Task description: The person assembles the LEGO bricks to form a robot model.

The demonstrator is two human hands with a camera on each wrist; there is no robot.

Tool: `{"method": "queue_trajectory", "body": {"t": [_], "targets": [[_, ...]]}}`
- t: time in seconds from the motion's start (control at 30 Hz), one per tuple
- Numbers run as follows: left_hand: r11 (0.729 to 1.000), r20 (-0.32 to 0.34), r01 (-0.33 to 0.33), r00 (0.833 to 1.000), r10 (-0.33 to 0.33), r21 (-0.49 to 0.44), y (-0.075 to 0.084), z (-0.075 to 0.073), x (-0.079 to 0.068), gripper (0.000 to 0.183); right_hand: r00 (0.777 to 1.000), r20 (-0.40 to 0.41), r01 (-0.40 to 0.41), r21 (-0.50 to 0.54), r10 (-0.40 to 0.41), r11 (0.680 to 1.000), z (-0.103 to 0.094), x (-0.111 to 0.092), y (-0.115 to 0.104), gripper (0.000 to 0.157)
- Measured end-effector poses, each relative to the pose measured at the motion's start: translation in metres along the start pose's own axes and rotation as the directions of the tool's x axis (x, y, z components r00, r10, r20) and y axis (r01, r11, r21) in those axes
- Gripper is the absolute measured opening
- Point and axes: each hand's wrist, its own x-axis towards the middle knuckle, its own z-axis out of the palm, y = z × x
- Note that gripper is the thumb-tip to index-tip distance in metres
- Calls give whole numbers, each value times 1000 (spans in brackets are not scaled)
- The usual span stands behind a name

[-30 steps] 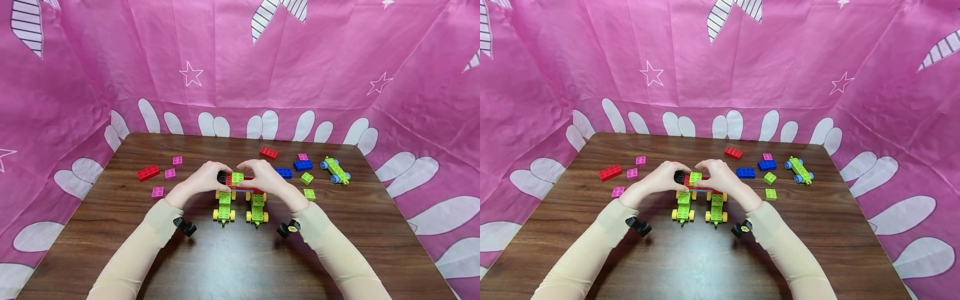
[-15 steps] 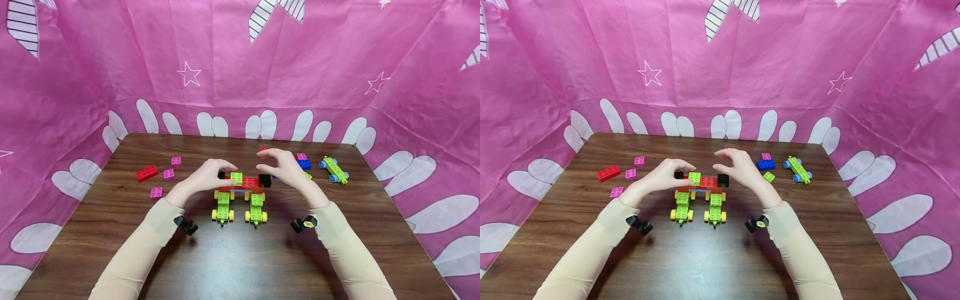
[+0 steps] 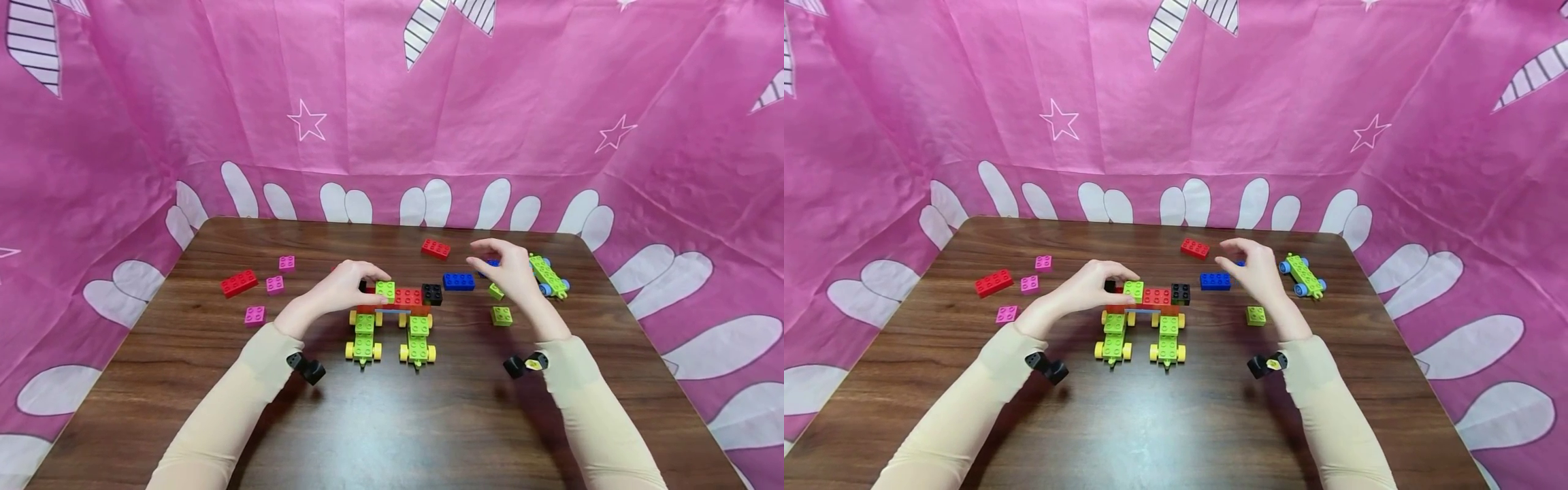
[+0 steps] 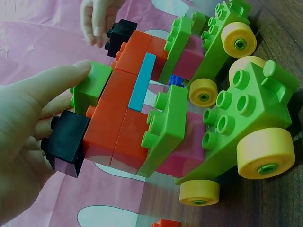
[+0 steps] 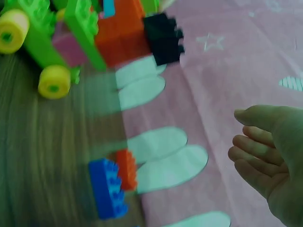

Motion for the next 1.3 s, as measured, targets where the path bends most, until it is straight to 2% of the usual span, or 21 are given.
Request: {"method": "queue_trajectory", "body": {"t": [0.1, 0.47, 0.7, 0.83, 0.93, 1.07, 1.3], "targets": [[1000, 11, 4, 1000, -4, 1, -1, 1, 1, 40, 999, -16, -28, 0, 28, 1000, -3, -4, 15, 31], [1000, 24, 4, 1000, -4, 8, -4, 4, 3, 40, 993, 41, -107, -40, 109, 993, -4, -22, 64, 37], [1000, 22, 18, 1000, -18, -8, -4, 4, 3, 39, 987, 91, -131, -38, 134, 991, -6, -36, 80, 37], [1000, 25, 19, 1000, -19, -9, -4, 4, 3, 39, 978, 135, -158, 0, 157, 987, -6, -43, 90, 36], [1000, 22, 16, 1000, -16, -8, -3, 4, 2, 39, 973, 176, -152, 20, 147, 988, -6, -48, 97, 38], [1000, 19, 11, 1000, -11, -9, -3, 3, 2, 39, 968, 214, -137, -5, 135, 991, -6, -54, 104, 41], [1000, 22, 6, 1000, -5, -18, -3, 4, 2, 39, 941, 302, -167, 23, 153, 986, -5, -60, 113, 46]]}}
